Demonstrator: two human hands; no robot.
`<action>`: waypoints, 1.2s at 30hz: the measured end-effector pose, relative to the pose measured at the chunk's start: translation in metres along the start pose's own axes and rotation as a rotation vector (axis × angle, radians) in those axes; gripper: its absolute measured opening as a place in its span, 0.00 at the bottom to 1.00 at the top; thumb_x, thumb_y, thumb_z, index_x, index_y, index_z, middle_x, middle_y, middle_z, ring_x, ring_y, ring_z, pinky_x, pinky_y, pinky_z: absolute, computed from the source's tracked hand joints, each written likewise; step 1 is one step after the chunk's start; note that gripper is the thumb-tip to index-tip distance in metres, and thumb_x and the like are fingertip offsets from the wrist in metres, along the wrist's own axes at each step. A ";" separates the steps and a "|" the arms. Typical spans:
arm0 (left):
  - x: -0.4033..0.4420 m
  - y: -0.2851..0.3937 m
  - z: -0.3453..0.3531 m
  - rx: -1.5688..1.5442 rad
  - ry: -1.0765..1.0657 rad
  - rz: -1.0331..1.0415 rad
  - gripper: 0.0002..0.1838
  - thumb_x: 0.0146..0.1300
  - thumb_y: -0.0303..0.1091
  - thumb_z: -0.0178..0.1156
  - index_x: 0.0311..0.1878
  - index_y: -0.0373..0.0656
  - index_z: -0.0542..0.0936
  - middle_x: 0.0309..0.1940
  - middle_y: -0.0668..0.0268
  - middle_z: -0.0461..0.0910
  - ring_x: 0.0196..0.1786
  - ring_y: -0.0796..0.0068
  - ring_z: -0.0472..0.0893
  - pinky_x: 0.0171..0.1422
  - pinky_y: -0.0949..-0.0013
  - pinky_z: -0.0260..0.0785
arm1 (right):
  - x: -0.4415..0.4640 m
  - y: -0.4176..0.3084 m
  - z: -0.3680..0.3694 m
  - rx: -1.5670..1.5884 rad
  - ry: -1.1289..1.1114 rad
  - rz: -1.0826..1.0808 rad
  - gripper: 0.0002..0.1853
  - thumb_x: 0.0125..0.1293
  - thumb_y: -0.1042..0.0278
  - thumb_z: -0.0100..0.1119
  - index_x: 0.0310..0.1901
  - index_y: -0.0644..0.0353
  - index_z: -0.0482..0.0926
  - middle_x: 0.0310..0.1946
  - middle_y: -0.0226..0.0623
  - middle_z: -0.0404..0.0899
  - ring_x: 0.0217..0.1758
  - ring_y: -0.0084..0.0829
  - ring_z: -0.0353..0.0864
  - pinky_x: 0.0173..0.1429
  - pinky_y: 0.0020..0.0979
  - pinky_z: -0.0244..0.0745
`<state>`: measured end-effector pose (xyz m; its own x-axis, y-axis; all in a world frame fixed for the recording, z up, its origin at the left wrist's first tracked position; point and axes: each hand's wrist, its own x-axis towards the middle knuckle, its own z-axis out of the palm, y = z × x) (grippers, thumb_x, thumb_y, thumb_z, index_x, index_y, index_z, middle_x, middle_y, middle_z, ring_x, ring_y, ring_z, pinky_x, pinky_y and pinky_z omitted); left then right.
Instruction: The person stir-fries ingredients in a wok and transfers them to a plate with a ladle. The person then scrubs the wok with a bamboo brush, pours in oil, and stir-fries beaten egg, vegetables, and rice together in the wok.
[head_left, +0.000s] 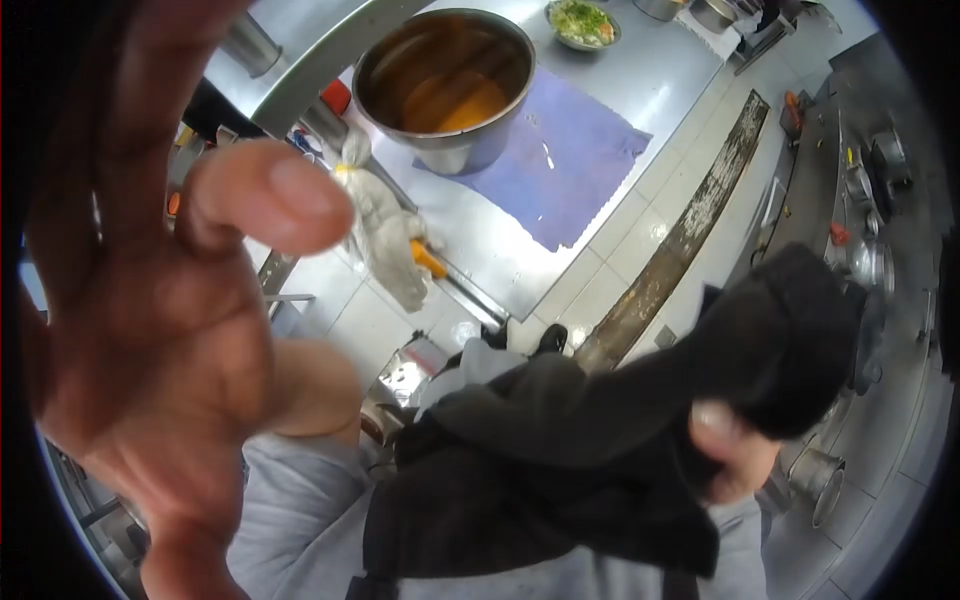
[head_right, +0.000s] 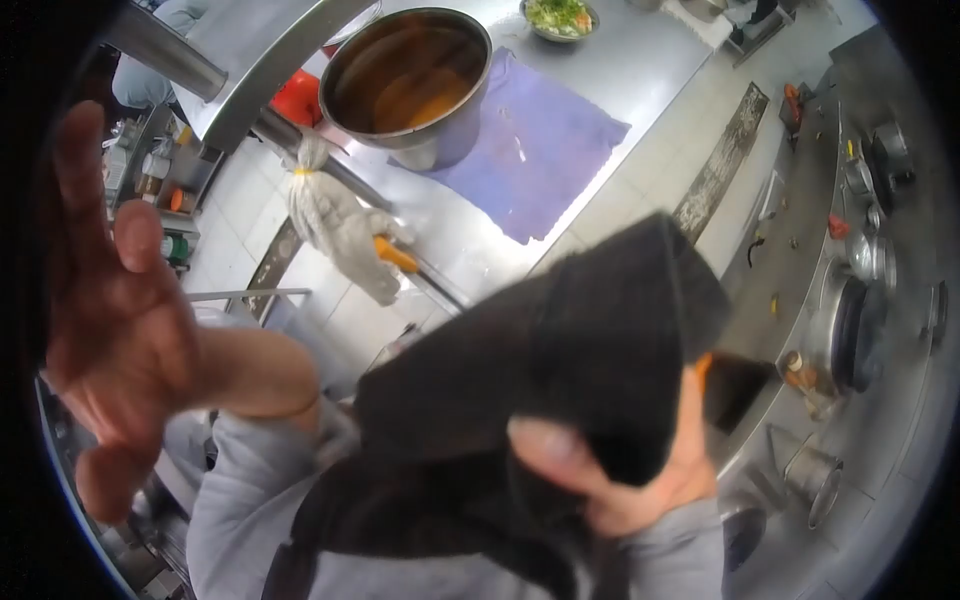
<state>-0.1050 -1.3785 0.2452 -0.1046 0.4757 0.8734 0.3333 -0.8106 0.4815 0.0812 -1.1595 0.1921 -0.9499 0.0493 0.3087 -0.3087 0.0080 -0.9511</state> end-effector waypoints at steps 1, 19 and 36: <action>-0.006 0.000 -0.002 0.005 0.029 0.005 0.24 0.62 0.33 0.55 0.61 0.35 0.68 0.52 0.49 0.76 0.55 0.50 0.76 0.46 0.56 0.75 | -0.003 0.004 0.000 0.004 0.009 0.003 0.13 0.53 0.78 0.57 0.42 0.69 0.80 0.35 0.38 0.81 0.37 0.29 0.80 0.46 0.28 0.74; -0.059 0.007 -0.014 0.055 0.310 -0.040 0.25 0.63 0.34 0.54 0.62 0.36 0.67 0.54 0.48 0.74 0.57 0.48 0.74 0.49 0.56 0.74 | 0.008 0.025 0.000 -0.013 -0.074 0.017 0.16 0.53 0.80 0.56 0.45 0.68 0.79 0.39 0.40 0.80 0.41 0.32 0.80 0.49 0.30 0.75; -0.048 -0.002 0.000 0.081 0.308 -0.045 0.26 0.64 0.34 0.53 0.64 0.37 0.65 0.56 0.47 0.72 0.59 0.46 0.72 0.52 0.55 0.74 | 0.012 0.014 -0.004 -0.036 -0.140 -0.062 0.18 0.53 0.81 0.55 0.48 0.67 0.78 0.43 0.43 0.80 0.45 0.35 0.80 0.51 0.31 0.75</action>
<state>-0.1009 -1.3997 0.2020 -0.3960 0.3747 0.8383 0.3939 -0.7554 0.5237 0.0661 -1.1543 0.1827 -0.9273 -0.0918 0.3629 -0.3678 0.0423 -0.9290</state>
